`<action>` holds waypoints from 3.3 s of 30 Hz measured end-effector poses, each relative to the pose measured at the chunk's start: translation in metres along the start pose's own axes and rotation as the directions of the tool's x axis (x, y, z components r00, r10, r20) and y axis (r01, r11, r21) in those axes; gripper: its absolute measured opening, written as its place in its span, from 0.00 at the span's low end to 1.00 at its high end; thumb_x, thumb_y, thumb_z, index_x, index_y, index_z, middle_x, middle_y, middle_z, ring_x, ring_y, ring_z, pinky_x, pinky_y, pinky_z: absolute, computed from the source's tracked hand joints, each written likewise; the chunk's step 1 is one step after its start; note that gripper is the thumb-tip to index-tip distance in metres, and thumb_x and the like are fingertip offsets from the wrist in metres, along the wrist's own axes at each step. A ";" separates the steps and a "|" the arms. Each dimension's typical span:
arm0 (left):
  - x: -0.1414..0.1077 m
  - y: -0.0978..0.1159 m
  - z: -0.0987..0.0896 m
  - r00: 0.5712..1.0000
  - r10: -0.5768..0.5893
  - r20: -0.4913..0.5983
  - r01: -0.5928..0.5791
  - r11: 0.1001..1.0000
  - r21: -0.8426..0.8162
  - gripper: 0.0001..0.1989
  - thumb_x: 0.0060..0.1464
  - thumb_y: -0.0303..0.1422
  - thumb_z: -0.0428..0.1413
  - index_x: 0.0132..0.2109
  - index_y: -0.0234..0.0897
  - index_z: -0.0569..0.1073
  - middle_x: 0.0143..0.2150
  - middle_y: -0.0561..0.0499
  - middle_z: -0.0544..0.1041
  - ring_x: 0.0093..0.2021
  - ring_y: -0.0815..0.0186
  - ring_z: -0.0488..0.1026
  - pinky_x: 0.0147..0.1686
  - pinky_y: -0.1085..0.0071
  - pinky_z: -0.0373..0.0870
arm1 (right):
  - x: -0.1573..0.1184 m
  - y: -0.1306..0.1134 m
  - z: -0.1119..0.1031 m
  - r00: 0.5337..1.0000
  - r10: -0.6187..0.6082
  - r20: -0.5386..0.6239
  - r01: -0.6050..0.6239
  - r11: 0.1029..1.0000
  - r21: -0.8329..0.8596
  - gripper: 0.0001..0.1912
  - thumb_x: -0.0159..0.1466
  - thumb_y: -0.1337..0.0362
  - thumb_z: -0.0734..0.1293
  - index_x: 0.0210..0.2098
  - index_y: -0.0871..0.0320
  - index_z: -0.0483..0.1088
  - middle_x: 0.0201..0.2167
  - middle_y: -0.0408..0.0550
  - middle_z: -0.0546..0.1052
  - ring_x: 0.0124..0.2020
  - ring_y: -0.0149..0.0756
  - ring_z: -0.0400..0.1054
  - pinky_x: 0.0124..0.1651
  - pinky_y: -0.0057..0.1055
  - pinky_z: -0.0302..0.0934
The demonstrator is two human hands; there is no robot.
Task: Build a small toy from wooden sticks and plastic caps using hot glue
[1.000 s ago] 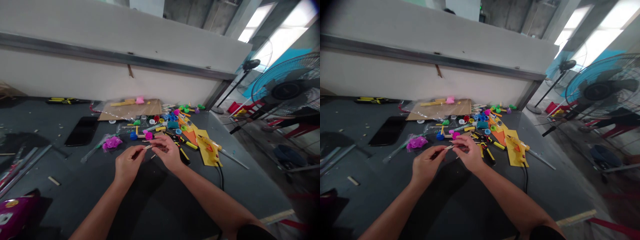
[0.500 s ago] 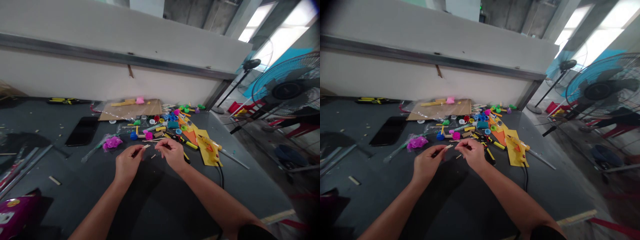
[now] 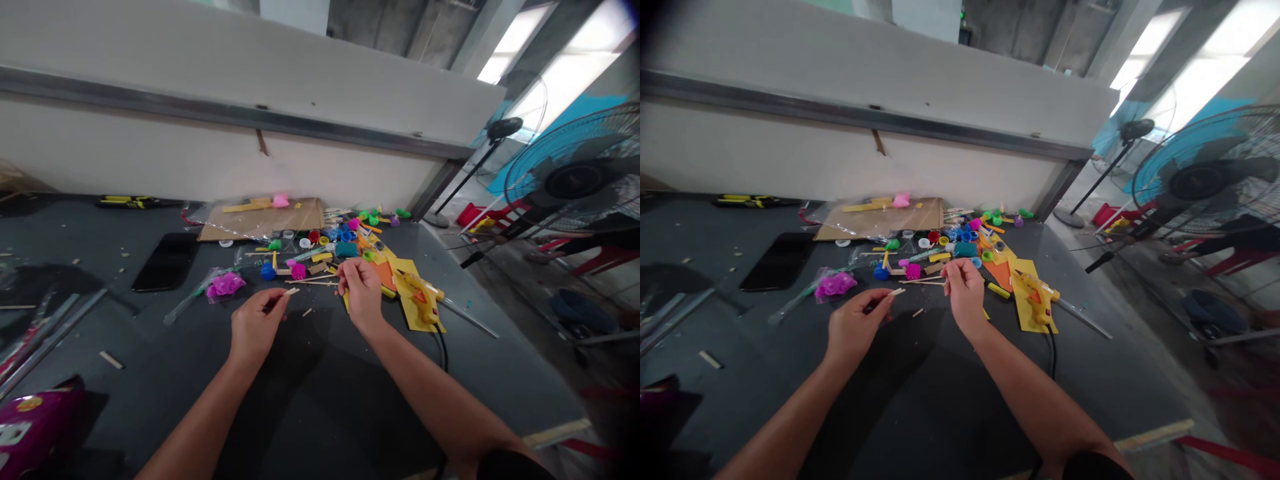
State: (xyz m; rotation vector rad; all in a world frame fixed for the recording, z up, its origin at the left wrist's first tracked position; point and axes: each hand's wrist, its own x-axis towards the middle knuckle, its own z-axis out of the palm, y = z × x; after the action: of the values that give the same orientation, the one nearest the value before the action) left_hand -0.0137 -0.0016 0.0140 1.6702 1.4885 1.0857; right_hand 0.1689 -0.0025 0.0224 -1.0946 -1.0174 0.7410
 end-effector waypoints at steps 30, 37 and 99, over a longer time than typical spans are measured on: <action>-0.003 -0.011 0.006 0.972 0.234 0.010 -0.234 0.972 -0.033 0.11 0.52 0.36 0.56 0.43 0.39 0.75 0.32 0.52 0.78 0.26 0.70 0.73 0.28 0.74 0.71 | -0.013 0.006 0.008 0.908 -0.147 0.393 0.298 0.885 -0.357 0.06 0.58 0.63 0.67 0.36 0.54 0.74 0.33 0.45 0.77 0.35 0.34 0.71 0.39 0.30 0.64; -0.005 -0.006 0.004 0.953 0.304 -0.015 -0.303 0.952 0.039 0.07 0.53 0.34 0.55 0.37 0.39 0.76 0.28 0.54 0.78 0.25 0.70 0.73 0.28 0.75 0.69 | -0.016 0.008 0.010 0.900 -0.127 0.416 0.282 0.899 -0.334 0.05 0.58 0.63 0.67 0.35 0.53 0.74 0.33 0.45 0.78 0.35 0.34 0.71 0.39 0.30 0.65; 0.006 -0.016 0.013 0.876 0.483 0.011 -0.477 0.862 0.172 0.10 0.56 0.35 0.51 0.40 0.41 0.76 0.36 0.50 0.79 0.36 0.66 0.75 0.37 0.70 0.71 | -0.012 0.019 0.016 0.946 0.146 0.288 -0.089 0.975 -0.202 0.07 0.53 0.59 0.70 0.31 0.54 0.76 0.28 0.43 0.77 0.22 0.29 0.67 0.24 0.25 0.64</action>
State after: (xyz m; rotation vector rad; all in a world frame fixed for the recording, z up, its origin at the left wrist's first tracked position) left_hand -0.0094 0.0074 -0.0049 2.2340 1.2361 1.2711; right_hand 0.1491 -0.0018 0.0031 -1.2362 -1.3098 0.9453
